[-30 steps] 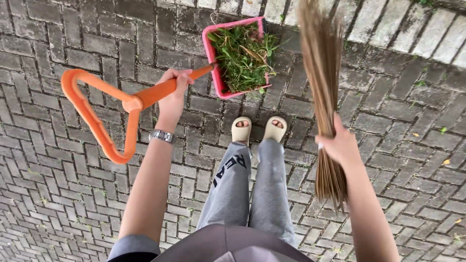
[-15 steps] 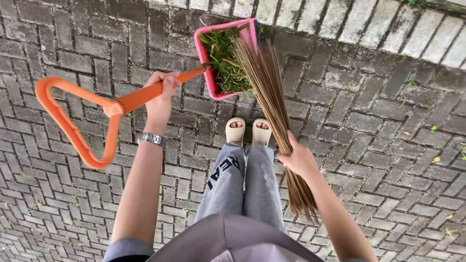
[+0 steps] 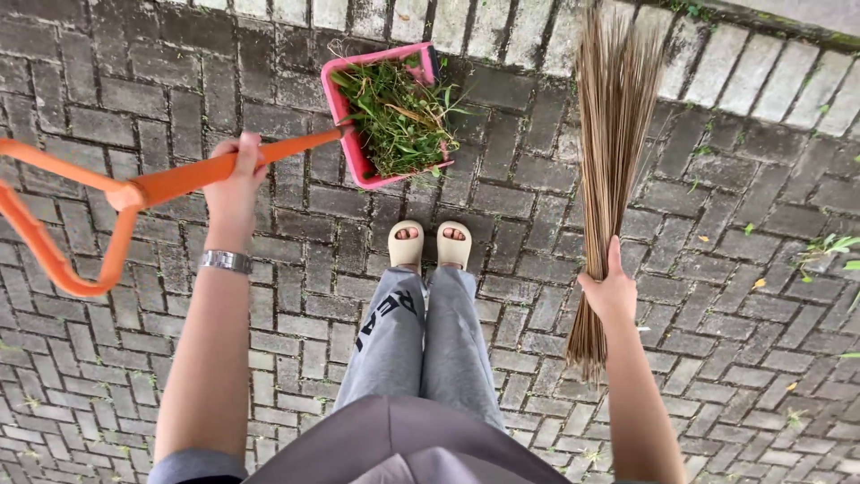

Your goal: Sweeping grass and plant debris into a dustpan and transferring it into a trash bag.

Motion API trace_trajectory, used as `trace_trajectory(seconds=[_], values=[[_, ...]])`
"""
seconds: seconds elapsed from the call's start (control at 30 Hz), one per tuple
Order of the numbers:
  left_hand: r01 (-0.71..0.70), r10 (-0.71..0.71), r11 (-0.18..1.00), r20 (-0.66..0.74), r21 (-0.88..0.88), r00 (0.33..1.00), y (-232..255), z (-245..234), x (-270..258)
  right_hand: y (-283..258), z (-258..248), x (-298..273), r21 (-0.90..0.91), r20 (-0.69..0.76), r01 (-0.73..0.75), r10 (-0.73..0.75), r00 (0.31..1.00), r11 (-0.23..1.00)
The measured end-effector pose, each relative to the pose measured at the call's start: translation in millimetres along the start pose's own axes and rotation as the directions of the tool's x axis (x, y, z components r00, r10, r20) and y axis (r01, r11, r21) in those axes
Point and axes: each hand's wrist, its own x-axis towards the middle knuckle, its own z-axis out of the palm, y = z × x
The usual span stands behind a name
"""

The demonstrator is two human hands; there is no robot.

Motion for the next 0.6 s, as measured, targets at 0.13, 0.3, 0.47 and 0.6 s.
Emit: trace_trajectory(seconds=[0.13,0.3,0.47,0.6], values=[[-0.017,0.013,0.995,-0.038,-0.099,0.999,3,-9,-18,28,52,57,-0.120,-0.019,-0.020,0.018,1.000,0.993],[-0.033,-0.006,0.976,-0.177,-0.216,0.984,8,-1,-59,-67,32,-4,-0.031,0.158,0.031,-0.026,0.987,0.999],[-0.155,0.037,0.920,-0.315,-0.360,0.948,0,34,-114,-129,92,-36,0.101,-0.032,0.489,-0.488,0.872,0.867],[-0.271,0.101,0.899,-0.437,-0.345,0.894,-2,70,-147,-204,101,-80,0.146,-0.129,0.716,-0.704,0.698,0.683]])
